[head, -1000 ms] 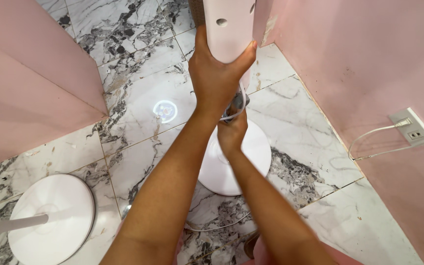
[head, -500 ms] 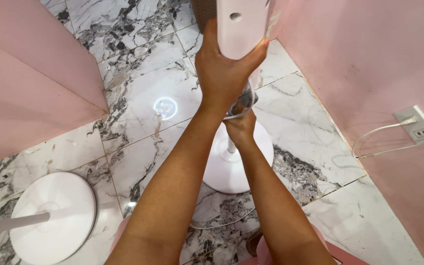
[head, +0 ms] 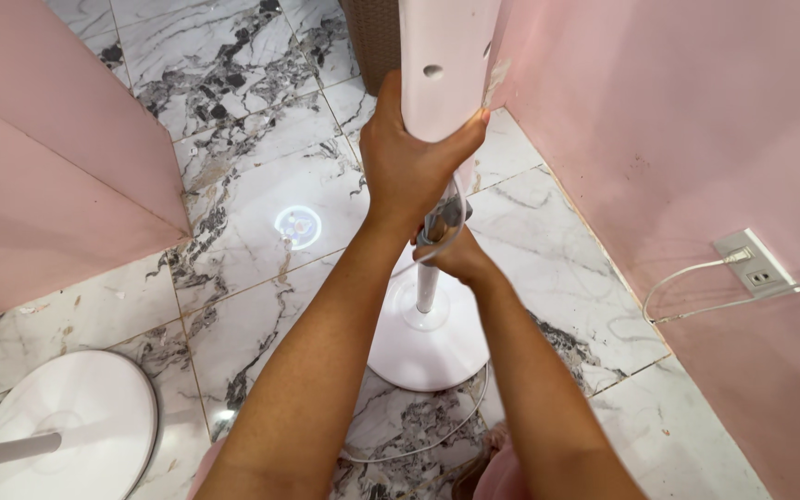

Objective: The person uses a screwdriver to adjust the fan cage and then reassembles the fan by attaching the head to the stand and securing it.

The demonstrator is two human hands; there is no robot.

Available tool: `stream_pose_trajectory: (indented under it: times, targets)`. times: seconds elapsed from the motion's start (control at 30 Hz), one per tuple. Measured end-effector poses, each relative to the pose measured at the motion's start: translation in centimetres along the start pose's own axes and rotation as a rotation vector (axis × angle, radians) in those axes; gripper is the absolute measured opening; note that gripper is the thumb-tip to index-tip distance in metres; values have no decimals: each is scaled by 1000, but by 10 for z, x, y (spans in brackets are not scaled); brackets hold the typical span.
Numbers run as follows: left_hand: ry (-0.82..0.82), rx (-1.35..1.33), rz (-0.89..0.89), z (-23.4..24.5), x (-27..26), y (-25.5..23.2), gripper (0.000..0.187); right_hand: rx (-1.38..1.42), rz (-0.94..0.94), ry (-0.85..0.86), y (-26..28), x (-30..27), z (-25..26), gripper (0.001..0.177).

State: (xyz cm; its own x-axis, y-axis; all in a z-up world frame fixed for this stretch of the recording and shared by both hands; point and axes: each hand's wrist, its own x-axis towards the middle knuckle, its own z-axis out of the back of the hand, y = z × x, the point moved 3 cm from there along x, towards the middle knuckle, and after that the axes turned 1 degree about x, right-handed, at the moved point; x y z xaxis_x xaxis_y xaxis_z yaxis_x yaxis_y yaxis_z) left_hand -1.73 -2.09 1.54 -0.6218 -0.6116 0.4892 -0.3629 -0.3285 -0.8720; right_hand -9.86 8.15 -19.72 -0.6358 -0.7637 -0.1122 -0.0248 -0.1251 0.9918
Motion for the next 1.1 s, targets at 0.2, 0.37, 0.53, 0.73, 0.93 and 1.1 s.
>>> stream_pose_trajectory:
  times: [0.2, 0.37, 0.53, 0.73, 0.93, 1.1]
  targets:
    - [-1, -46, 47, 3, -3, 2, 50, -8, 2, -12, -17, 6, 7, 47]
    - [-58, 59, 19, 2, -4, 4, 50, -118, 317, -872, -37, -30, -60, 60]
    - [-52, 30, 86, 4, -7, 8, 50, 65, 123, -1018, -30, -15, -77, 45]
    - [-42, -10, 8, -2, 5, 10, 54, -103, 130, -876, -28, -11, -49, 50]
    - [-7, 33, -54, -8, 1, 8, 47, -104, -101, -90, -25, -1, 10, 37]
    - [118, -70, -89, 1, 5, 14, 52, -118, -102, 301, -4, 7, 19, 51]
